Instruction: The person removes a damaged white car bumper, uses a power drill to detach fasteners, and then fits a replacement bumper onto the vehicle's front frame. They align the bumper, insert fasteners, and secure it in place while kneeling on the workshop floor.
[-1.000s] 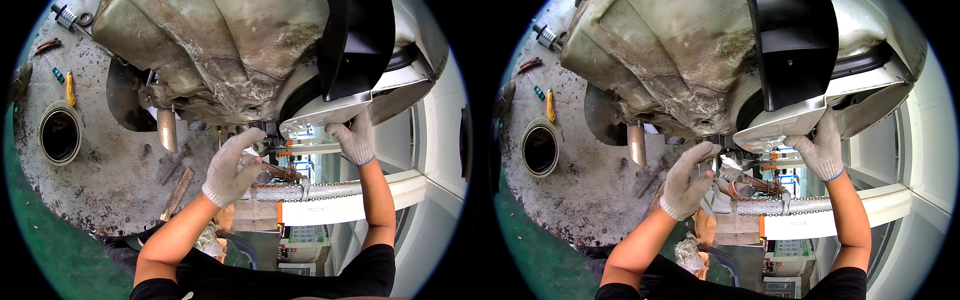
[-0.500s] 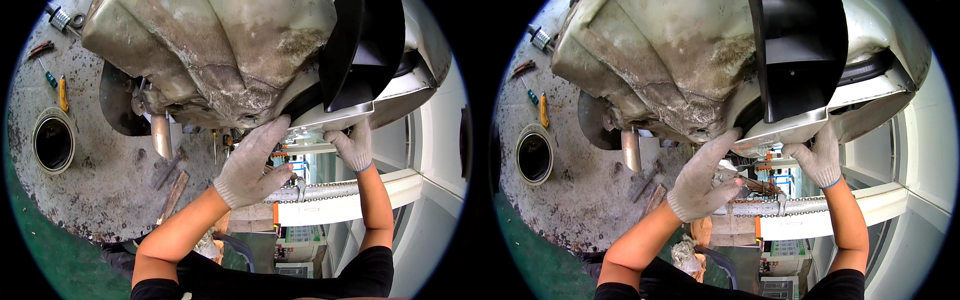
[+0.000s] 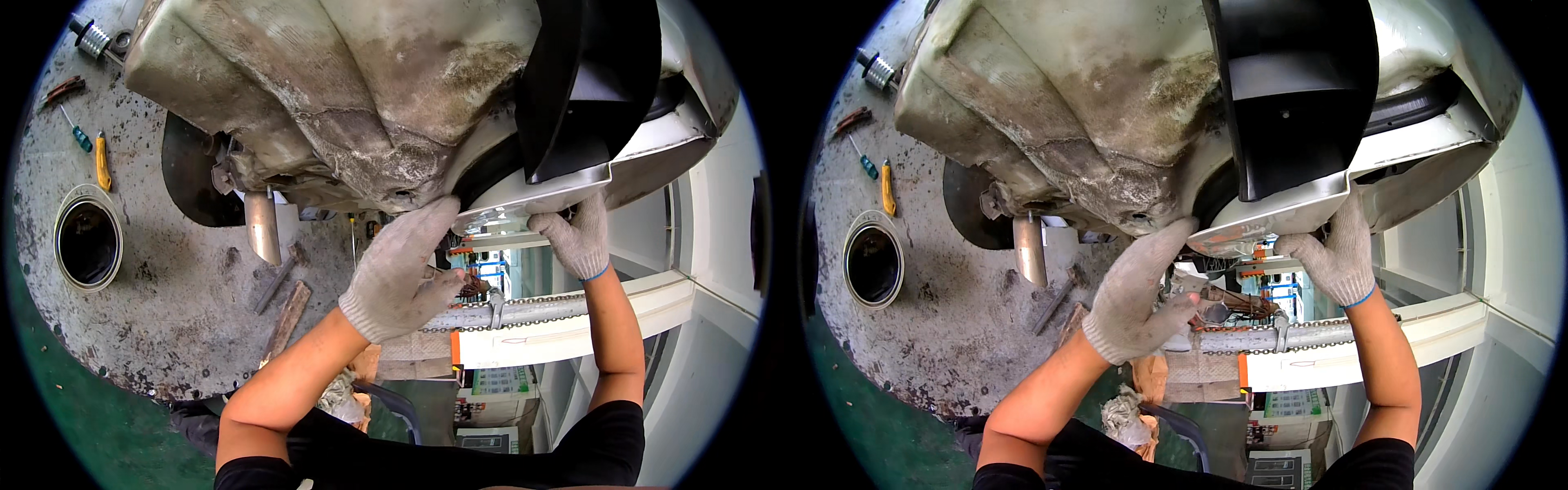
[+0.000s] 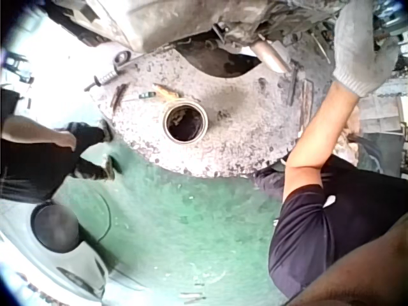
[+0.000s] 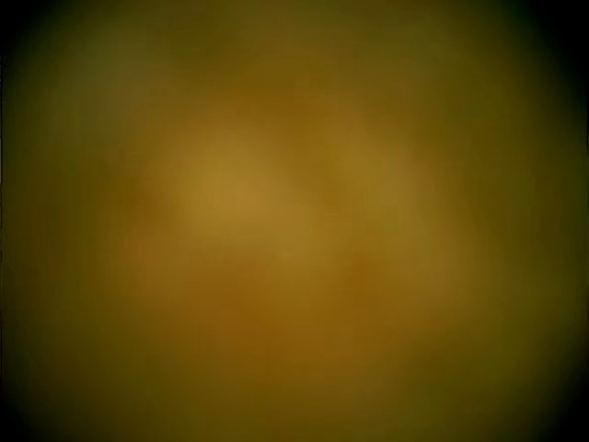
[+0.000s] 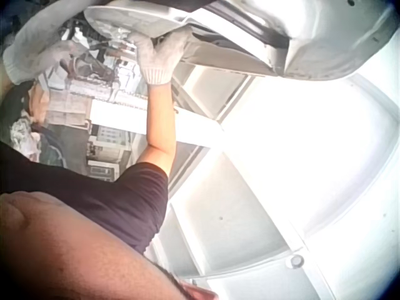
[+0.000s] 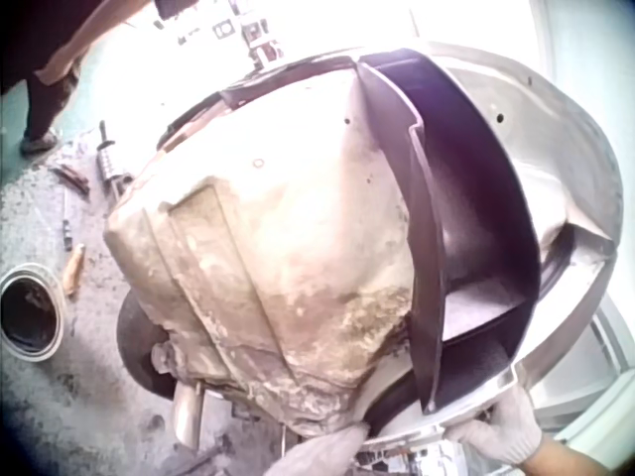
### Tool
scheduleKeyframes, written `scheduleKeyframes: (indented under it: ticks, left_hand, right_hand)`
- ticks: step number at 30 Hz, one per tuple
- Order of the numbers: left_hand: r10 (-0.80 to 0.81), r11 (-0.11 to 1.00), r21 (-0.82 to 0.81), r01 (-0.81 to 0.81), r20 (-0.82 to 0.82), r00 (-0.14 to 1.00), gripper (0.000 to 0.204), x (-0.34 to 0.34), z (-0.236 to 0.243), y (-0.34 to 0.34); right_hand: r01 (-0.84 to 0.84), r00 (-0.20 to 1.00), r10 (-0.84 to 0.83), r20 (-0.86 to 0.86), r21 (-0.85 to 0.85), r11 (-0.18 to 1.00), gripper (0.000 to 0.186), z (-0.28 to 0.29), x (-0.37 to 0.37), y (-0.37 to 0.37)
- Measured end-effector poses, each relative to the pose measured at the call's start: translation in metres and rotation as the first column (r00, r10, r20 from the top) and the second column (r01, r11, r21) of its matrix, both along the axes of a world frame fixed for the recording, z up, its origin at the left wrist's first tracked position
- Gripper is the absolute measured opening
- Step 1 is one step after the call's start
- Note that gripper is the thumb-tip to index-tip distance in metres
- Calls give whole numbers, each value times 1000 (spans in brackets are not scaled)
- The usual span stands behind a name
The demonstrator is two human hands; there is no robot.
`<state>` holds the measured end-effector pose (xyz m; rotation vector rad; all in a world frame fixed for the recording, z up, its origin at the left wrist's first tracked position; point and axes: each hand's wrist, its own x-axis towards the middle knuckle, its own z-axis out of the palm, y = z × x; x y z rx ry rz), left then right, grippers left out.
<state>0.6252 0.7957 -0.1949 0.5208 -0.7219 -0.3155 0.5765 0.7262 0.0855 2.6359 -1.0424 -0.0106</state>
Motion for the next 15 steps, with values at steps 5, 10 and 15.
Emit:
scheduleKeyframes:
  ticks: [5,10,15]
  left_hand:
    - [91,996,-6,-91,-37,995,66,-8,-16,2]
    - [86,996,42,-83,-62,994,64,-13,-30,7]
    - [33,997,63,-33,-11,999,56,-9,-47,10]
  right_hand:
    - [-21,999,21,28,-2,1000,63,-2,2,1]
    - [13,997,-14,76,20,1000,60,-4,-2,0]
    - [-45,998,47,35,-58,997,57,-3,-4,-3]
